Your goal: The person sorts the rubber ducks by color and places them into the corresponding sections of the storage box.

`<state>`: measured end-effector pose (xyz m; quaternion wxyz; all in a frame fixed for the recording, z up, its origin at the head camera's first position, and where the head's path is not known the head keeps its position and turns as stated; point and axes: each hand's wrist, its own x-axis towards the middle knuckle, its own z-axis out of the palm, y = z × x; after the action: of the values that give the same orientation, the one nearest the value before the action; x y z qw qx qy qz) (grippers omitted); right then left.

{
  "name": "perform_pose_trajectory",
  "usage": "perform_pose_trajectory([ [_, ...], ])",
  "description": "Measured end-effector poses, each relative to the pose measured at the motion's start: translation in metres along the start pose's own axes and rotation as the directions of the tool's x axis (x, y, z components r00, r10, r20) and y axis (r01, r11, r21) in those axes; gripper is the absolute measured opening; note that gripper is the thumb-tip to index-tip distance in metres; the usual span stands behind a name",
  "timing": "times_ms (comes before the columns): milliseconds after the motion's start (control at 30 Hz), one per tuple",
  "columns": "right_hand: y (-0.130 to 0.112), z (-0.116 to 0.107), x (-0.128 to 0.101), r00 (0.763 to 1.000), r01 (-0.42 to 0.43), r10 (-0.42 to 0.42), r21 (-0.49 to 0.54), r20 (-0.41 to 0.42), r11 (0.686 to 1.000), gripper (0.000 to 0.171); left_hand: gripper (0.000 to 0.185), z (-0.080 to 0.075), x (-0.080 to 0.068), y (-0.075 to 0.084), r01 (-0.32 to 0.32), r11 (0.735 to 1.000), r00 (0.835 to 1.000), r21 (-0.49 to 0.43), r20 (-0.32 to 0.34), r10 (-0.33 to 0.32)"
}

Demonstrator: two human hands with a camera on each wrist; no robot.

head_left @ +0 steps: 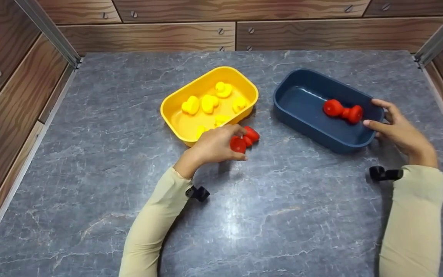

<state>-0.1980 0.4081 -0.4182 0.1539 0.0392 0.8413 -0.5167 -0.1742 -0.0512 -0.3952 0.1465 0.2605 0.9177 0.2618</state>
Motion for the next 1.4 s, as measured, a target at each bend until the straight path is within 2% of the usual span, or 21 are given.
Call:
perform_pose_trajectory([
  [600, -0.0003, 0.0003, 0.0005, 1.000, -0.024, 0.024, -0.008, 0.014, 1.000, 0.068, 0.057, 0.0066, 0.0004, -0.0078, 0.028, 0.999, 0.999, 0.040, 0.016, -0.028],
  [867, 0.0005, 0.0007, 0.0009, 1.000, -0.003, 0.003, -0.005, 0.004, 1.000, 0.069, 0.052, 0.0059, -0.0011, -0.0054, 0.000, 1.000, 0.998, 0.002, 0.058, 0.000],
  [1100, 0.0003, 0.0009, 0.0013, 1.000, 0.010, -0.010, 0.019, -0.004, 1.000, 0.067, 0.062, 0.0039, -0.0018, -0.0052, 0.073, 0.995, 0.995, 0.066, 0.059, -0.077],
  [1400, 0.0015, 0.0012, 0.0012, 1.000, 0.019, -0.019, -0.003, -0.019, 1.000, 0.065, 0.063, 0.0069, -0.0002, -0.0065, 0.098, 0.990, 0.993, 0.105, 0.050, -0.103],
])
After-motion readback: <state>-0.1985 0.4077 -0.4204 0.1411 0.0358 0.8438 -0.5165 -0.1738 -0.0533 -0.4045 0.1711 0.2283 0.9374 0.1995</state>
